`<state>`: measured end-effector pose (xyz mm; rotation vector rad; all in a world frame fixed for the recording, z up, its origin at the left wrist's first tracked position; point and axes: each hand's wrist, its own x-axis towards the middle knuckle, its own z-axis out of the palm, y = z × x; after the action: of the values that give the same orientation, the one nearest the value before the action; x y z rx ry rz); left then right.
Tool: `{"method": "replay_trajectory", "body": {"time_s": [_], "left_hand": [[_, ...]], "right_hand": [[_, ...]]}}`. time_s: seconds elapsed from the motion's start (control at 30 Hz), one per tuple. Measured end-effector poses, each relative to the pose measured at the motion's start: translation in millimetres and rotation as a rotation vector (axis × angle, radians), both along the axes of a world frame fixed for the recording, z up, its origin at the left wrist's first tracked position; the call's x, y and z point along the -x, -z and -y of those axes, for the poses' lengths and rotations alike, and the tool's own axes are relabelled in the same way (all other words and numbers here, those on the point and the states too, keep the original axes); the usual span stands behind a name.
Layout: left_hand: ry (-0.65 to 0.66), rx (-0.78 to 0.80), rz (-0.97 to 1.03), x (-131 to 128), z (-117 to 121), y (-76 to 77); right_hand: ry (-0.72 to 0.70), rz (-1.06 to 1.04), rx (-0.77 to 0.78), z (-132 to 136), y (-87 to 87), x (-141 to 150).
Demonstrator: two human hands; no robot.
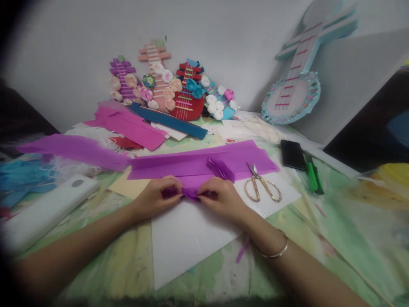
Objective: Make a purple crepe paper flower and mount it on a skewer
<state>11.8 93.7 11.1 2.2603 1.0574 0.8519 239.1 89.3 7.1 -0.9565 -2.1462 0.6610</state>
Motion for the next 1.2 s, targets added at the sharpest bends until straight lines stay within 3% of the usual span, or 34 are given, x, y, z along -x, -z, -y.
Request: {"method": "replay_trajectory", "body": {"time_s": [0.17,0.33,0.6,1.2], "left_hand": [[-0.046,0.043,-0.011,-0.3,0.4,2.3],[-0.021,0.127,0.116,1.2,0.6,4.6],[-0.007,-0.182,-0.069,0.8,-1.4,4.7],[-0.016,-0.044,-0.110,-1.3,7.1,-3.0]], "right_hand": [[-0.086,0.046,-0.041,0.6,0.2,2.2],[-0.062,0.008,-0.060,1.9,1.8,5.2],[0.035,0.038,-0.110,-2.2,5.4,2.6],[-0.071,0.145,-0.210,6.6,2.6,-0.6]]}}
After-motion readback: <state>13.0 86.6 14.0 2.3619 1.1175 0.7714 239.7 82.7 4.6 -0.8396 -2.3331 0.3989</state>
